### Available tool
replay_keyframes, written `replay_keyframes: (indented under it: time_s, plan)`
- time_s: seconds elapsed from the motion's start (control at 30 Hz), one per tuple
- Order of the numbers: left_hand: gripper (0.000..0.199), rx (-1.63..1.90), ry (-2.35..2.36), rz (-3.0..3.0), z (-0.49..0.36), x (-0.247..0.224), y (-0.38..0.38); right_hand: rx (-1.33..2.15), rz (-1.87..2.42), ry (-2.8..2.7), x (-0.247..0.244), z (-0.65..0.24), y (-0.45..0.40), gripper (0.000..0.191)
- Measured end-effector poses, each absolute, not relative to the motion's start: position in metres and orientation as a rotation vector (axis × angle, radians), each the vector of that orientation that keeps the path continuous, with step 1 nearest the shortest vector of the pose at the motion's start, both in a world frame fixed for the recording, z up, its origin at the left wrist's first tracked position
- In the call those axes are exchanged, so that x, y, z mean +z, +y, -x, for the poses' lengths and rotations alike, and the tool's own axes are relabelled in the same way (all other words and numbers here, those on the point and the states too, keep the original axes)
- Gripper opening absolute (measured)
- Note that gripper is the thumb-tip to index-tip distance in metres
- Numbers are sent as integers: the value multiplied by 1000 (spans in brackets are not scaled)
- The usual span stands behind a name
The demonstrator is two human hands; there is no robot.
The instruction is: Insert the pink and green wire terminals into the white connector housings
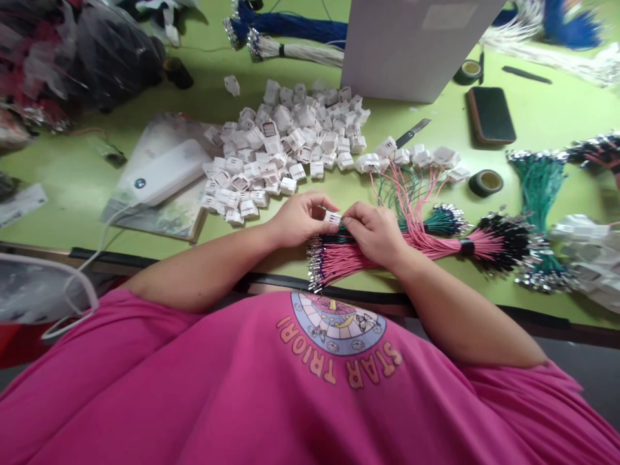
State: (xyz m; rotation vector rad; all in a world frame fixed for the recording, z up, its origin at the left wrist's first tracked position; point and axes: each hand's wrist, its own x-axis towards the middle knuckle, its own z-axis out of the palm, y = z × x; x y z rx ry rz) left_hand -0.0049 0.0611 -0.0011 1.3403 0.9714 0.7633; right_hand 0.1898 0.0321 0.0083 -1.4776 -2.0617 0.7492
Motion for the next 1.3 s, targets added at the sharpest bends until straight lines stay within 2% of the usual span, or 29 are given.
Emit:
replay_keyframes:
  time_s: [0.27, 0.43, 0.63, 0.87, 1.0, 1.17, 1.3]
  plan:
    - [32, 712, 1048, -1293, 5, 8, 60, 619, 1444, -2162, 5, -195, 37, 20]
    - [34, 682, 1056, -1191, 8, 12, 63, 424, 1353, -2232, 19, -209, 40, 20]
    - [35, 680, 1076, -1248, 12, 10, 66, 538, 1360, -2824, 33, -211, 36, 19]
    - [33, 702, 1088, -1214, 11, 10, 66, 607, 1362, -2775, 31, -211, 38, 14]
    - [36, 714, 1075, -1167, 12, 6, 67, 570, 1322, -2808, 28, -210, 37, 19]
    - [37, 699, 1084, -1165, 13, 7, 66, 977, 1215, -2562, 38, -221, 40, 12]
    - [36, 686, 1077, -1145, 13, 8, 65, 1336, 1115, -2457, 47, -225, 42, 18]
